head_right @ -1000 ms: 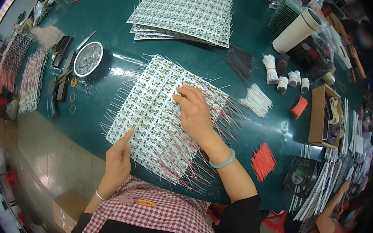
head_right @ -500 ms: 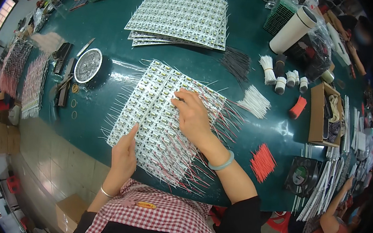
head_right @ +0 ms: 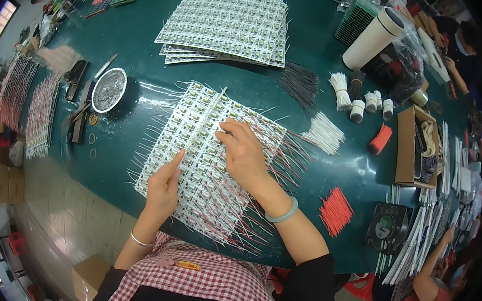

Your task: The person uses a soldering iron to attach red and white wires to a grid of LED modules on a circuit board. They pick up individual wires, place them on the board, and apply heat to secure them. The person occasionally uses a thin metal rod to adjust the wires or components on the board.

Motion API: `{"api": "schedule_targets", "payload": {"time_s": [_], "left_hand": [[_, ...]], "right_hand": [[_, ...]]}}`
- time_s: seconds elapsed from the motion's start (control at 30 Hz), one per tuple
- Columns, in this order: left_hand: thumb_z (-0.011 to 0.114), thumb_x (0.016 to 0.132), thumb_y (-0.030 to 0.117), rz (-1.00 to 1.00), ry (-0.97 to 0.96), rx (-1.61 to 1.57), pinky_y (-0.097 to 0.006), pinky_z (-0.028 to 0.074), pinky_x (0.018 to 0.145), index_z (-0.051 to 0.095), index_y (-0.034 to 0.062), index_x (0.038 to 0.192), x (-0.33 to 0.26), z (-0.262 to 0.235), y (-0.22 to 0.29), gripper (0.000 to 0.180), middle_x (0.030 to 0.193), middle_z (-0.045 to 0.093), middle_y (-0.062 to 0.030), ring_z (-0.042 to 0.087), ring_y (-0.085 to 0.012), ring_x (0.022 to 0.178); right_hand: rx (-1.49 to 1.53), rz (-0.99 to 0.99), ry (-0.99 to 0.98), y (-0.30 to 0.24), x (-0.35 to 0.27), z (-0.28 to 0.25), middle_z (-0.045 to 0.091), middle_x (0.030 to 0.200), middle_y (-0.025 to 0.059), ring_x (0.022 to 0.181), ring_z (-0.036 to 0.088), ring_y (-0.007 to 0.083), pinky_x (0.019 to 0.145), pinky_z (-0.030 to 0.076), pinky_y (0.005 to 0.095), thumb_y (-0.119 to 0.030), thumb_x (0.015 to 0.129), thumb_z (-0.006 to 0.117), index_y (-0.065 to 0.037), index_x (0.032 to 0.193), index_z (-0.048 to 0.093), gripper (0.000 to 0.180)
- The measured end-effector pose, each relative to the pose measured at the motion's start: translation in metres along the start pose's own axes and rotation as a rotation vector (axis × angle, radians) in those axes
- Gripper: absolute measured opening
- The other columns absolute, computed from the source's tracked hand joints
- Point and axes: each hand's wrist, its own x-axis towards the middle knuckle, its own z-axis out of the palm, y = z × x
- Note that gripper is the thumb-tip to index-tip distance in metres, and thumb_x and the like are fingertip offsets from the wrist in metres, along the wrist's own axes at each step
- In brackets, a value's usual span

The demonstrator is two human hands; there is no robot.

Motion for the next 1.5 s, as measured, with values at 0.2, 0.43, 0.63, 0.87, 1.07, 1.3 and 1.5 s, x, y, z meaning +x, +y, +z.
{"api": "schedule_targets", "payload": {"time_s": [0.2, 0.43, 0.63, 0.87, 1.07, 1.3, 1.5], "left_hand": [[0.054, 0.093, -0.006, 0.010, -0.024, -0.017, -0.037, 0.048, 0.065, 0.057, 0.0089, 0.140, 0.003, -0.002, 0.003, 0.049, 0.078, 0.058, -0.0156, 0.057, -0.0287, 0.067], [0.053, 0.093, -0.006, 0.004, -0.096, 0.098, -0.033, 0.047, 0.065, 0.058, 0.0096, 0.139, 0.005, -0.004, 0.009, 0.049, 0.081, 0.060, -0.0157, 0.057, -0.0240, 0.066], [0.053, 0.089, -0.009, 0.090, -0.139, 0.277, -0.038, 0.047, 0.060, 0.055, 0.0098, 0.142, 0.001, 0.001, 0.020, 0.056, 0.076, 0.054, -0.0141, 0.055, -0.0286, 0.062], [0.052, 0.091, -0.006, 0.098, -0.066, 0.198, -0.038, 0.045, 0.058, 0.055, 0.0090, 0.142, 0.003, 0.007, 0.013, 0.053, 0.075, 0.055, -0.0149, 0.056, -0.0298, 0.063], [0.050, 0.096, -0.004, -0.004, -0.065, -0.077, -0.030, 0.048, 0.065, 0.054, 0.0083, 0.143, 0.014, 0.014, 0.009, 0.048, 0.081, 0.061, -0.0121, 0.057, -0.0198, 0.067], [0.047, 0.096, -0.006, -0.121, -0.182, -0.141, -0.028, 0.049, 0.074, 0.051, 0.0114, 0.145, 0.009, 0.012, 0.012, 0.053, 0.081, 0.059, -0.0093, 0.055, -0.0163, 0.071], [0.047, 0.093, -0.009, -0.027, -0.179, -0.088, -0.030, 0.050, 0.075, 0.051, 0.0135, 0.146, 0.007, 0.020, 0.007, 0.057, 0.081, 0.060, -0.0141, 0.060, -0.0229, 0.072]], "right_hand": [[-0.002, 0.006, -0.003, 0.000, 0.000, -0.001, 0.066, 0.118, 0.0128, 0.118, 0.059, 0.0335, 0.100, 0.048, 0.0429, 0.011, 0.081, 0.060, 0.001, 0.103, 0.070, 0.027], [0.009, 0.000, 0.015, 0.000, 0.001, 0.000, 0.067, 0.117, 0.0129, 0.118, 0.059, 0.0337, 0.101, 0.048, 0.0430, 0.011, 0.080, 0.060, 0.001, 0.101, 0.070, 0.025], [0.103, 0.050, 0.076, -0.001, 0.000, -0.001, 0.067, 0.107, 0.0127, 0.111, 0.062, 0.0321, 0.095, 0.048, 0.0419, 0.014, 0.076, 0.061, 0.002, 0.089, 0.069, 0.020], [0.106, 0.043, 0.104, -0.001, 0.001, -0.001, 0.067, 0.100, 0.0127, 0.104, 0.063, 0.0317, 0.092, 0.047, 0.0405, 0.014, 0.074, 0.061, 0.002, 0.082, 0.067, 0.016], [0.193, 0.117, 0.117, -0.001, 0.000, -0.004, 0.065, 0.105, 0.0143, 0.101, 0.061, 0.0327, 0.083, 0.050, 0.0394, 0.015, 0.076, 0.053, 0.002, 0.088, 0.066, 0.022], [-0.047, 0.073, 0.206, 0.039, 0.063, -0.030, 0.065, 0.116, 0.0165, 0.115, 0.056, 0.0369, 0.099, 0.046, 0.0415, 0.017, 0.078, 0.047, 0.000, 0.111, 0.066, 0.042], [0.012, 0.102, 0.040, 0.064, 0.064, -0.011, 0.066, 0.117, 0.0159, 0.112, 0.060, 0.0315, 0.102, 0.046, 0.0366, 0.022, 0.071, 0.037, -0.001, 0.116, 0.066, 0.058]]}}
